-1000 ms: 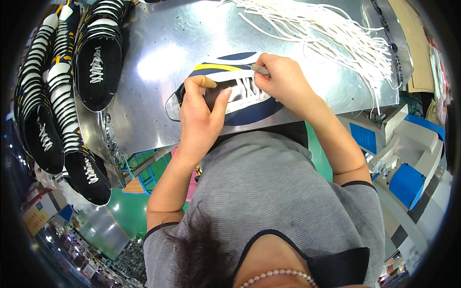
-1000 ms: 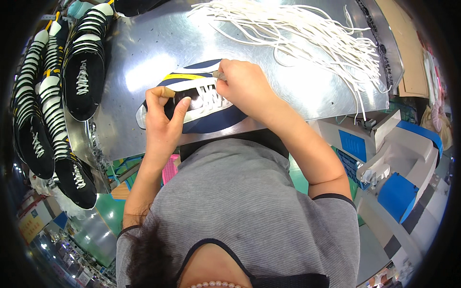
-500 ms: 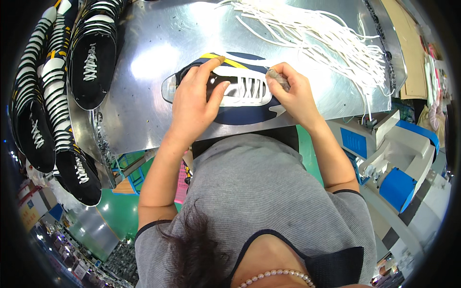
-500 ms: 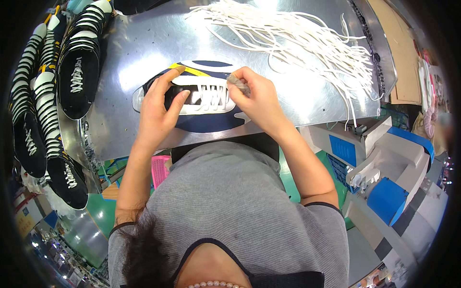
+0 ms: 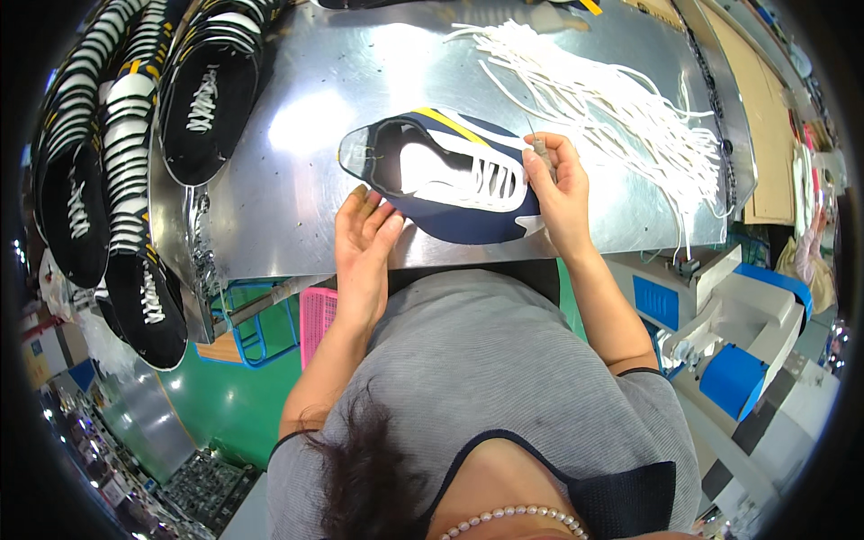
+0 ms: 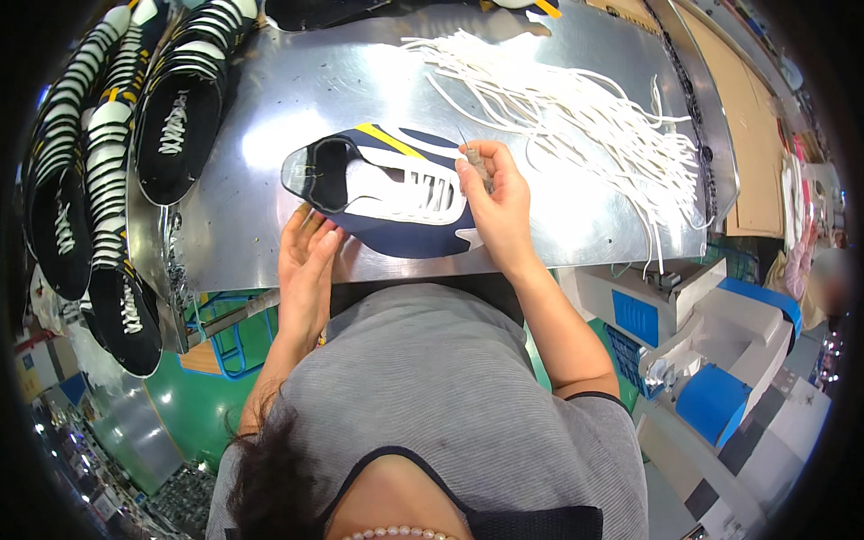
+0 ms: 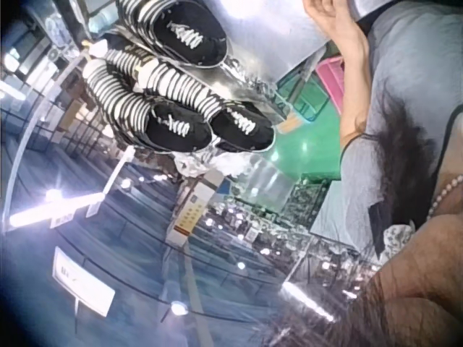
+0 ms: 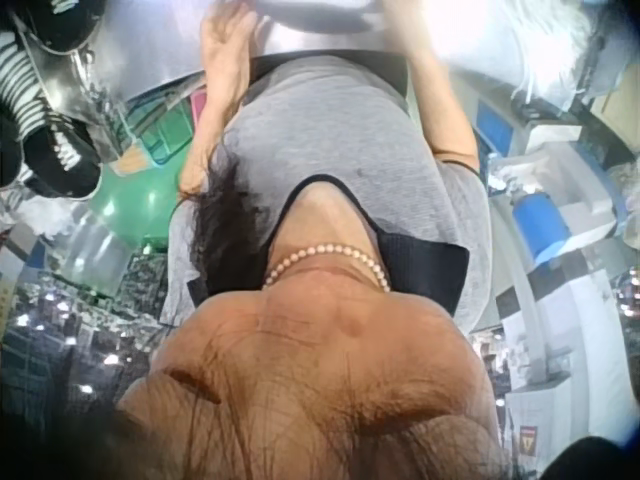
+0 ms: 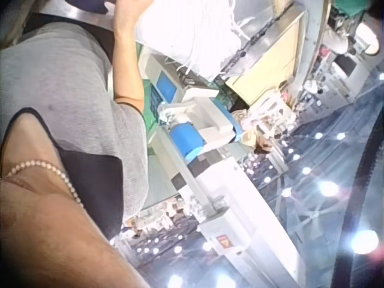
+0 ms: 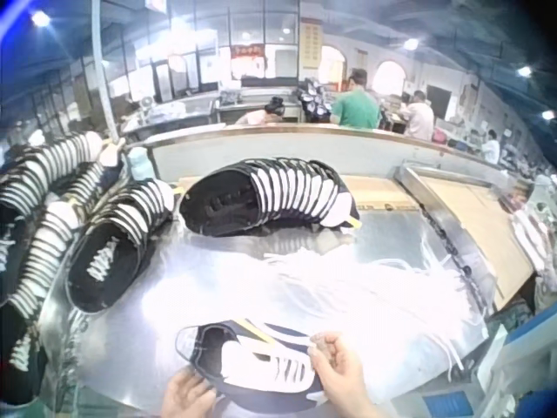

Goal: The person threads white shoelaces through the eyelets of a blue and white shoe, using a small tool to push the laces through, and then places the shoe onto a stack of similar shoes.

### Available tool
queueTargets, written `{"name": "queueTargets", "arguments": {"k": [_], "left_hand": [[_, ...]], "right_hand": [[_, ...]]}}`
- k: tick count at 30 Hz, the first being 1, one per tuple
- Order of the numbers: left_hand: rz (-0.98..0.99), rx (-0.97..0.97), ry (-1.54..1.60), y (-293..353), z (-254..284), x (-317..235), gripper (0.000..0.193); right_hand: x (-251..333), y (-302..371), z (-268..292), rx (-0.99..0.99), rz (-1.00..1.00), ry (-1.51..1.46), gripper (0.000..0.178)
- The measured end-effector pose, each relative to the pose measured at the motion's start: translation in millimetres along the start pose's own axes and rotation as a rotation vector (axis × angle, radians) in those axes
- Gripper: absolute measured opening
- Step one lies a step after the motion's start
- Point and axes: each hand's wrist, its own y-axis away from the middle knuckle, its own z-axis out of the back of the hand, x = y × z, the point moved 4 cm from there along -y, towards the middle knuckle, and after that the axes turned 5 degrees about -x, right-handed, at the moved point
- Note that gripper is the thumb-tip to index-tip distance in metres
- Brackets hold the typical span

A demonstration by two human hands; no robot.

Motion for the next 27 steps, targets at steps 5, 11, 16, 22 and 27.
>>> {"name": "queueTargets", "arguments": {"k": [5,11,16,22,27], "left_hand": [[-0.202,-0.017,-0.229,-2,8,0,0.068],[-0.962,0.049,-0.986,5,-38,-58,0.046],[-1.064,0.234,-1.092,-2,-68,-52,0.03],[-0.946,0.252,-0.993,-14,-66,-35,0.028],[-0.903,0.328,-1.031,-15,-67,-37,0.031]], "right_hand": [[0,8,-4,0.016,-0.002,0.045,0.019],[19,17,-7,0.284,0.263,0.365,0.013],[31,15,-17,0.452,0.609,0.611,0.018],[36,17,-22,0.454,0.576,0.648,0.02],[30,19,-29,0.461,0.699,0.658,0.022]]}}
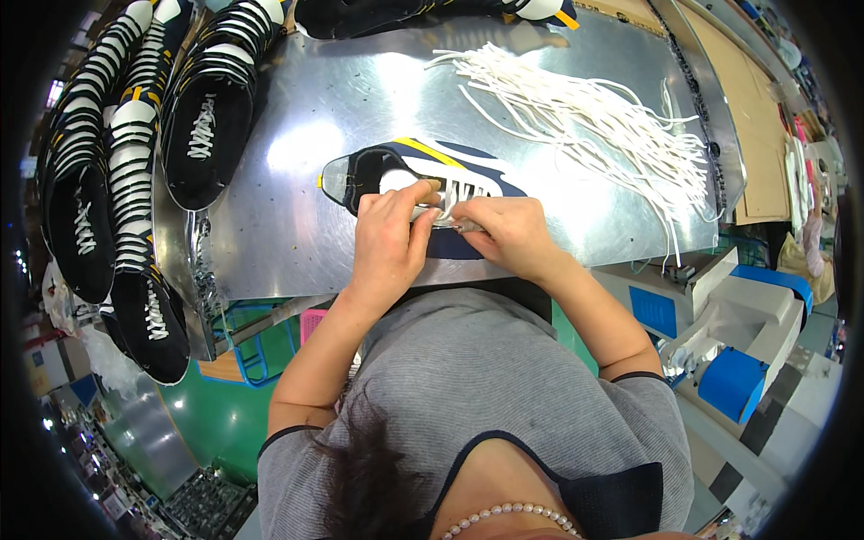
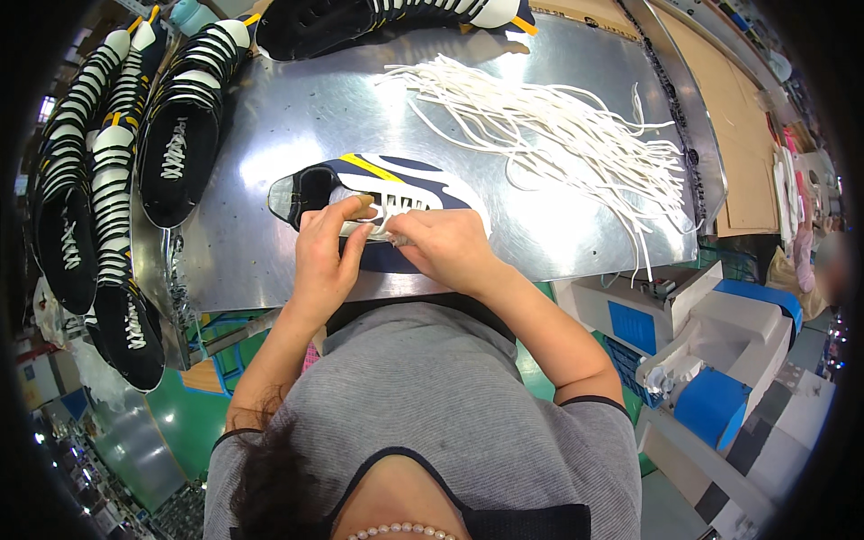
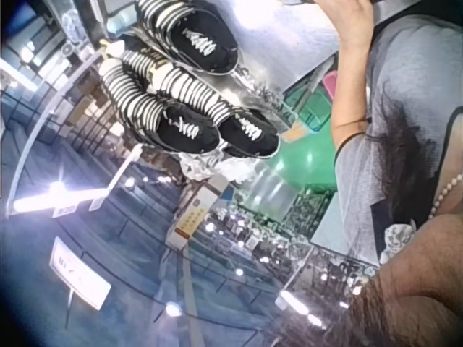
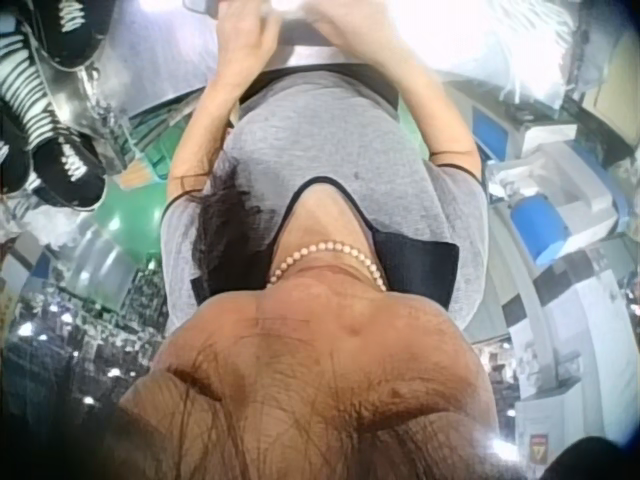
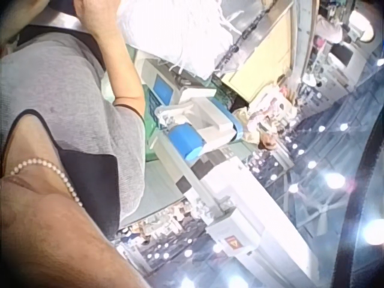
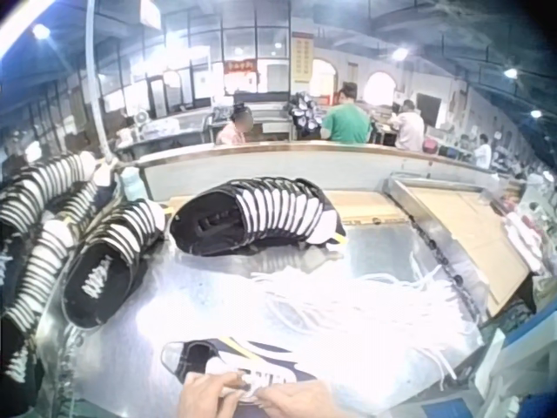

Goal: The person threads white shoelaces through the eyelets of a blue and white shoe, using a small tool to push the laces through, and then places the shoe onto a stack of similar shoes.

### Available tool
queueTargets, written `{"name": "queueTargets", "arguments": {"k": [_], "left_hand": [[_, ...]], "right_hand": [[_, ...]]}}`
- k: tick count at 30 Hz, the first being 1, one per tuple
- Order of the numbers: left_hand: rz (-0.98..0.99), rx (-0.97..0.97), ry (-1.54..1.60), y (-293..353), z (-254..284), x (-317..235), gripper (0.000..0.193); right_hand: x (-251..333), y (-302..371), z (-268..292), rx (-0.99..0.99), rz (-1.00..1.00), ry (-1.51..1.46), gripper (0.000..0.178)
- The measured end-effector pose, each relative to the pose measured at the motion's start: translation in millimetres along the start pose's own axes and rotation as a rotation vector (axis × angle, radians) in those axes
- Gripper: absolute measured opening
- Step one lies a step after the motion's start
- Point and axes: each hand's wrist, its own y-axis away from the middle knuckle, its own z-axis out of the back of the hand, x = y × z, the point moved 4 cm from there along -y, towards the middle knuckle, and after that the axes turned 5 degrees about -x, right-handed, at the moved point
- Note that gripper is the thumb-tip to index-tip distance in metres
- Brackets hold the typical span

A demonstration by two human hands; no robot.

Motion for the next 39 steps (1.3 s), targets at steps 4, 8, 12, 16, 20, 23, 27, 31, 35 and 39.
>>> {"name": "queueTargets", "arguments": {"k": [4,8,12,16,20,23,27,31,35,39], "left_hand": [[0.043,0.167,0.059,-3,6,3,0.032],[0.249,0.349,0.294,-10,16,15,0.028],[0.229,0.577,0.273,-22,20,16,0.025],[0.21,0.601,0.252,-19,16,21,0.026],[0.121,0.498,0.218,-18,15,17,0.026],[0.118,0.464,0.193,-16,14,19,0.027],[0.101,0.329,0.108,-13,18,15,0.035],[0.207,0.282,0.292,-8,13,25,0.041],[0.146,0.318,0.233,-11,16,21,0.046],[0.129,0.333,0.205,-14,16,19,0.05]], "right_hand": [[-1,2,-2,-0.006,0.027,0.055,0.023],[5,-1,-4,-0.008,0.018,-0.035,0.024],[2,1,-6,0.003,-0.007,-0.022,0.026],[-10,6,-7,0.059,-0.155,-0.168,0.025],[-13,8,-6,0.09,-0.228,-0.246,0.023],[-18,-1,0,0.02,-0.437,-0.427,0.016],[-25,-18,-6,-0.056,-0.767,-0.561,0.015],[-26,-27,-9,0.043,-0.719,-0.341,0.016],[-28,-28,-10,0.069,-0.726,-0.26,0.015],[-34,-16,-12,0.07,-0.746,-0.339,0.014]]}}
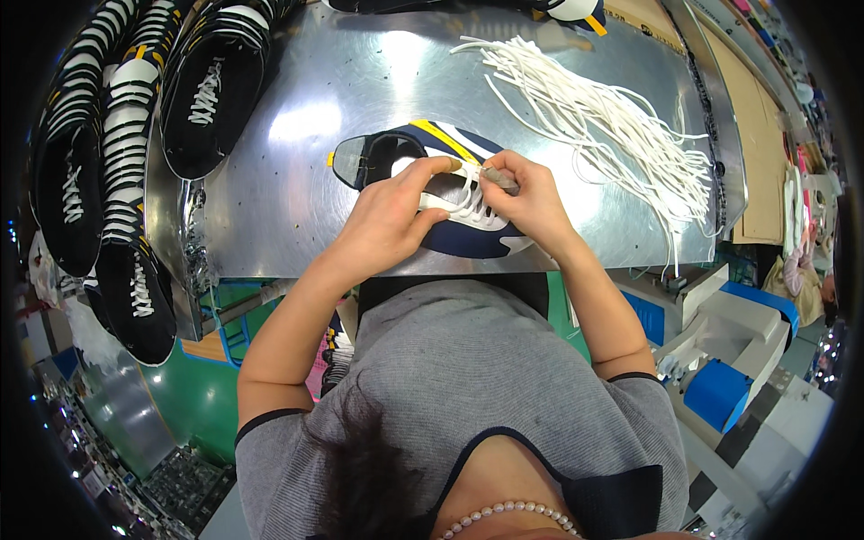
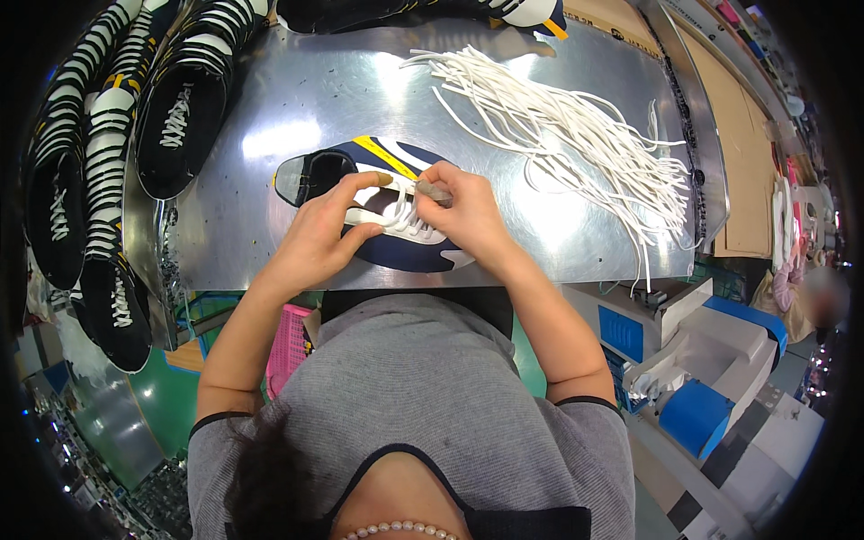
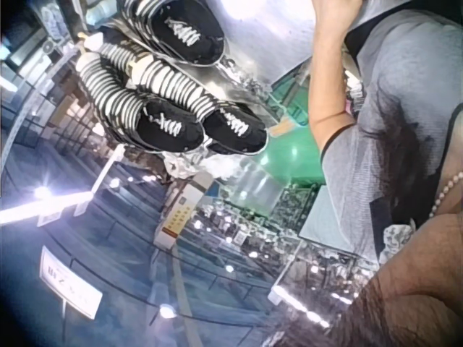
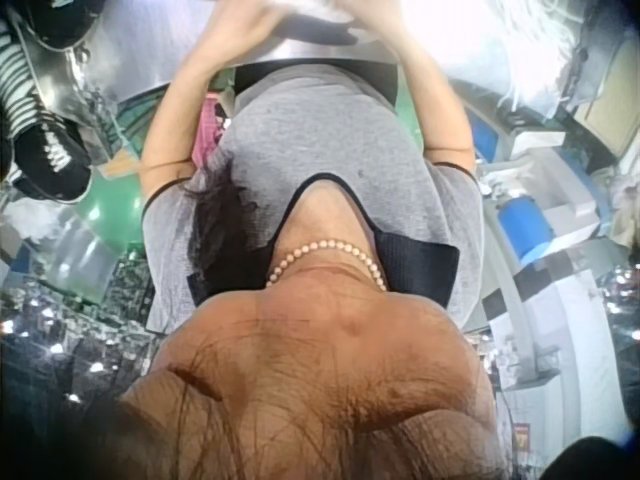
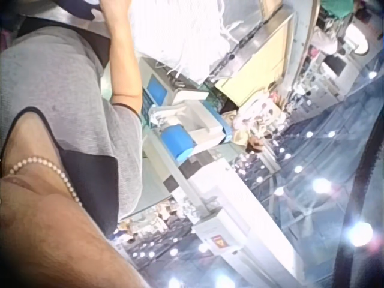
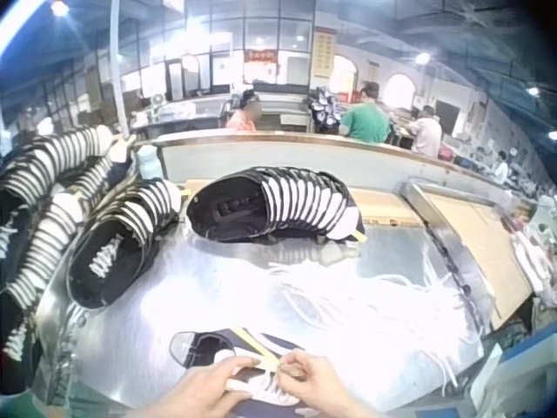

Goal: The person threads white shoelaces through the eyelets of a blue and white shoe, using a small tool to push the laces through, and then places the shoe onto a stack of similar shoes.

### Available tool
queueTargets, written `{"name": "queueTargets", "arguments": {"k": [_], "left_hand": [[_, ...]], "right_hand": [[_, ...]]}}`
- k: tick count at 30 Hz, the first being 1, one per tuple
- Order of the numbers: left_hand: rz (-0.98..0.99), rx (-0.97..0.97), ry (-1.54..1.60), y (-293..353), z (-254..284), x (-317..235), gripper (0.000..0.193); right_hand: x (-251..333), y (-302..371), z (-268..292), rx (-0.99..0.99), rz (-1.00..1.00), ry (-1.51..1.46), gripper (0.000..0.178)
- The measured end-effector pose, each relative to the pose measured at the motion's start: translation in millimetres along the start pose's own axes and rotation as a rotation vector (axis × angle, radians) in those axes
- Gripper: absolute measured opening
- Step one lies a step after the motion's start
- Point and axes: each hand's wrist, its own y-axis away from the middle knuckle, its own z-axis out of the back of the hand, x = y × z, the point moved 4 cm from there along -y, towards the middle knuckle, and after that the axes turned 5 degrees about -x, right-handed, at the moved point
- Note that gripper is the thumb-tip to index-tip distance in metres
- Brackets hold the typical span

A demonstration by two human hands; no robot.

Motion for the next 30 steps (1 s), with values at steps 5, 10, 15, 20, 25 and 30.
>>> {"name": "queueTargets", "arguments": {"k": [5,10,15,20,25,30], "left_hand": [[0.0,-0.002,-0.016,0,-1,2,0.052],[-0.004,0.02,-0.011,-3,-1,0,0.055],[0.012,0.017,-0.022,-3,-1,0,0.056],[0.012,0.042,-0.018,-4,1,-1,0.056],[-0.027,0.035,-0.008,-3,0,-2,0.056],[-0.218,-0.267,-0.255,16,-5,1,0.053]], "right_hand": [[-1,6,2,0.024,-0.064,-0.254,0.009],[-1,19,14,0.111,0.343,-0.03,0.017],[16,27,3,0.154,0.693,0.367,0.027],[14,24,6,0.198,0.73,0.368,0.026],[1,24,10,0.188,0.685,0.264,0.029],[-13,22,19,-0.008,0.345,-0.069,0.015]]}}
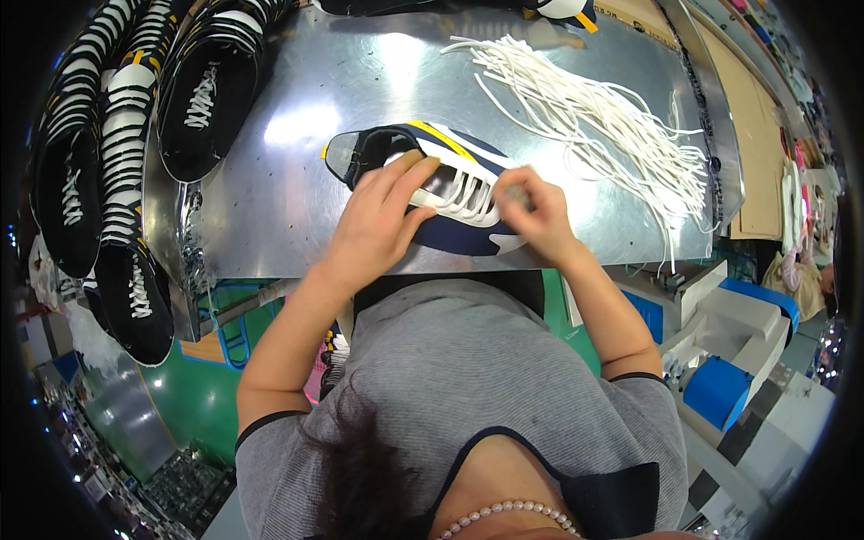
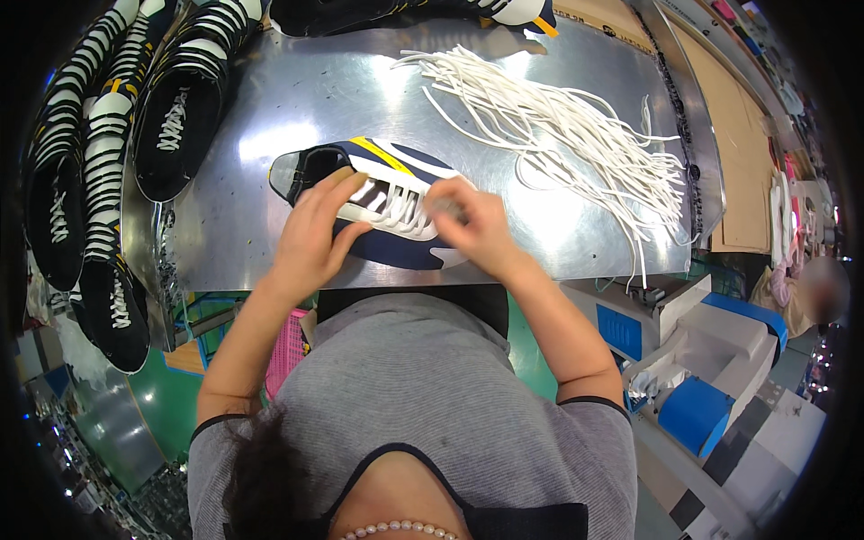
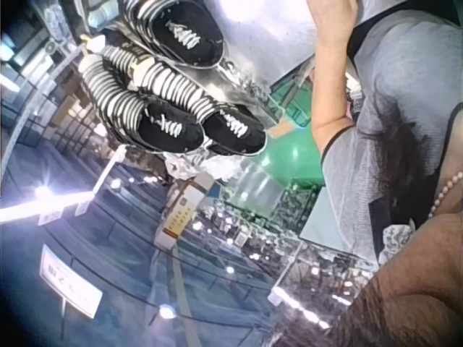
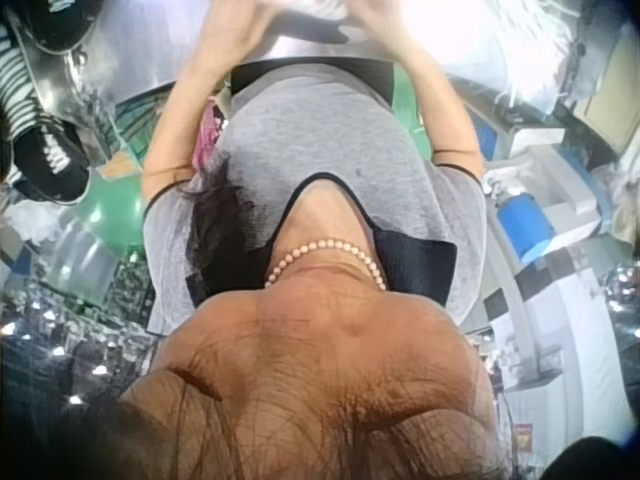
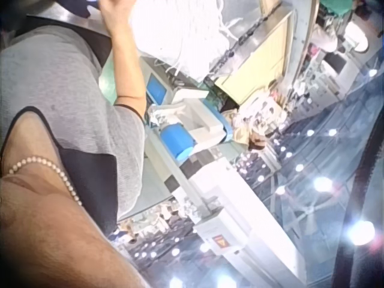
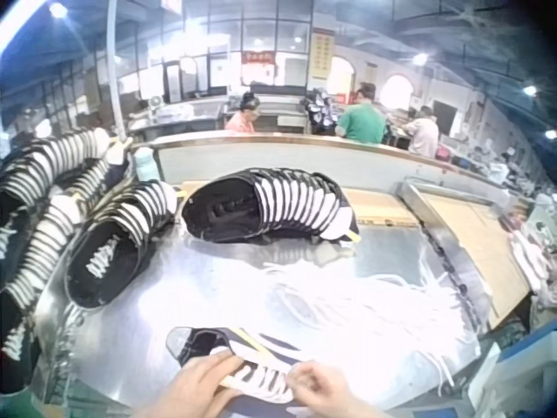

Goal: The person threads white shoelaces through the eyelets of a blue and white shoe, using a small tool to push the laces through, and then places the shoe onto a stack of similar shoes.

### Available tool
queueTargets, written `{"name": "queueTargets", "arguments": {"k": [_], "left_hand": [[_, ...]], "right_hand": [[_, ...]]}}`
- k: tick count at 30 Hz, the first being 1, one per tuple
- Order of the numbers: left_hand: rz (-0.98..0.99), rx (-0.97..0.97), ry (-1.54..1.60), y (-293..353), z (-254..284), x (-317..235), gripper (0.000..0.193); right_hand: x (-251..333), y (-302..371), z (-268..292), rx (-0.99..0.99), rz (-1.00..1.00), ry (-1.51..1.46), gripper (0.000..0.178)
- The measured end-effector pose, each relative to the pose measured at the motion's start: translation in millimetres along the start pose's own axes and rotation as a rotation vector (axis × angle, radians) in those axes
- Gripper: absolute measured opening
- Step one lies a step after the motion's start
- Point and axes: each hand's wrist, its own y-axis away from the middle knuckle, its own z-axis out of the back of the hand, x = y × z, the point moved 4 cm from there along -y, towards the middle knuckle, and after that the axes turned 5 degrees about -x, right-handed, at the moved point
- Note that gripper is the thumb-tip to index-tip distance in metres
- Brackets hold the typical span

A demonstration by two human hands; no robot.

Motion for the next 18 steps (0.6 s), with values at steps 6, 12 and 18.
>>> {"name": "queueTargets", "arguments": {"k": [6,12,18], "left_hand": [[0.601,-0.591,0.628,94,-24,17,0.064],[0.955,-0.251,2.292,104,-24,50,0.043],[0.703,-0.389,0.427,3,140,13,0.027]], "right_hand": [[-19,-9,6,-0.391,-0.245,-0.66,0.009],[-4,-25,-29,-0.303,-0.285,-0.732,0.014],[5,-26,-57,-0.075,-0.433,-0.742,0.018]]}}
